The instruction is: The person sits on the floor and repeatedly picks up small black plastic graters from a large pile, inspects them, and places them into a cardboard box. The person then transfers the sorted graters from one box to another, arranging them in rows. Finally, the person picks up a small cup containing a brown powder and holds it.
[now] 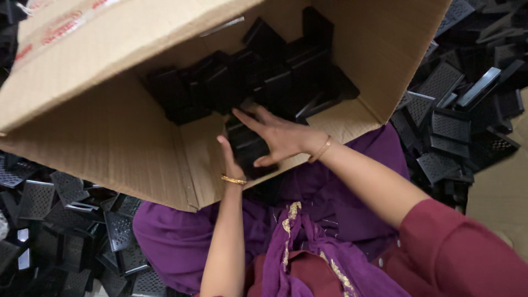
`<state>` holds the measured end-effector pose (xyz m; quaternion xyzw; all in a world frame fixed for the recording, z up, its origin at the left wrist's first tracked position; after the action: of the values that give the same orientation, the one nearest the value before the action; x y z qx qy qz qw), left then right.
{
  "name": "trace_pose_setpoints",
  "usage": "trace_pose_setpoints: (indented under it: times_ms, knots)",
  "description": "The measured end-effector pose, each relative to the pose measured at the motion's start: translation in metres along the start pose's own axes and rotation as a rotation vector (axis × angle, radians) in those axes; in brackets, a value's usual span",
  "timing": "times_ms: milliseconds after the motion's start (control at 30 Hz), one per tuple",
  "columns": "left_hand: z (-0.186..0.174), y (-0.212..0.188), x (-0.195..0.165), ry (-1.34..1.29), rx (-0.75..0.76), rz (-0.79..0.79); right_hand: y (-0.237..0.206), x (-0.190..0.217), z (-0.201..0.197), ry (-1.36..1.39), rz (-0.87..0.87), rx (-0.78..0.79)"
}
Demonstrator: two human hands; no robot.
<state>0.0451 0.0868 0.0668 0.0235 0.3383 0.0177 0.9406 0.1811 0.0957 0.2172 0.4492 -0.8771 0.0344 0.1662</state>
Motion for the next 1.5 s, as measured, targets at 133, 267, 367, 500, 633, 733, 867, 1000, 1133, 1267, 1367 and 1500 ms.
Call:
trace_pose_setpoints:
  times_ms: [133,267,367,500,633,733,867,1000,1133,1267,1367,1500]
  knots:
    - [-0.020,0.015,0.014,-0.077,-0.096,-0.077,-0.001,-0.006,-0.001,0.028,-0.014,-0.011]
    - [-0.036,0.028,0.016,-0.198,-0.049,-0.126,-0.003,-0.011,0.003,0.084,-0.088,0.000]
    - [-0.043,0.040,0.008,-0.062,-0.160,-0.065,-0.002,-0.013,0.003,0.118,-0.142,-0.025]
    - [-0.027,0.042,-0.014,-0.063,-0.050,-0.008,-0.002,-0.014,0.005,0.149,-0.128,0.028]
    - [-0.004,0.051,-0.032,0.007,0.113,-0.050,-0.001,-0.012,0.006,0.165,-0.144,0.055]
    - [-0.009,0.061,-0.031,0.045,0.168,-0.116,-0.001,-0.011,0.007,0.155,-0.182,0.037]
    - [-0.036,0.062,-0.025,0.090,0.253,-0.146,-0.002,-0.016,0.009,0.165,-0.143,0.029]
    - [-0.053,0.057,-0.025,0.391,0.167,-0.054,-0.001,-0.016,0.009,0.151,-0.148,0.016]
    - [-0.050,0.055,-0.025,0.463,0.194,-0.132,0.001,-0.017,0.009,0.144,-0.112,0.026]
    - [-0.048,0.053,-0.027,0.588,0.201,-0.249,-0.001,-0.018,0.010,0.184,-0.102,0.042]
    - [-0.044,0.052,-0.029,0.598,0.224,-0.291,-0.001,-0.021,0.010,0.201,-0.111,0.024]
    - [-0.033,0.055,-0.030,0.337,0.253,-0.374,0.002,-0.022,0.012,0.216,-0.139,-0.003]
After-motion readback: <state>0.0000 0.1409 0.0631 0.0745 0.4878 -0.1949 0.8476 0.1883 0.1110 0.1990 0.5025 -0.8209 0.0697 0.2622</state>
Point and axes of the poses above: each hand's wrist, its own y-axis towards the middle knuckle, its own z-axis out of the palm, x = y × z, the point moved 5 cm from there along y, towards the middle knuckle, and after that the axes turned 11 degrees about -y, right-handed, at the moved point
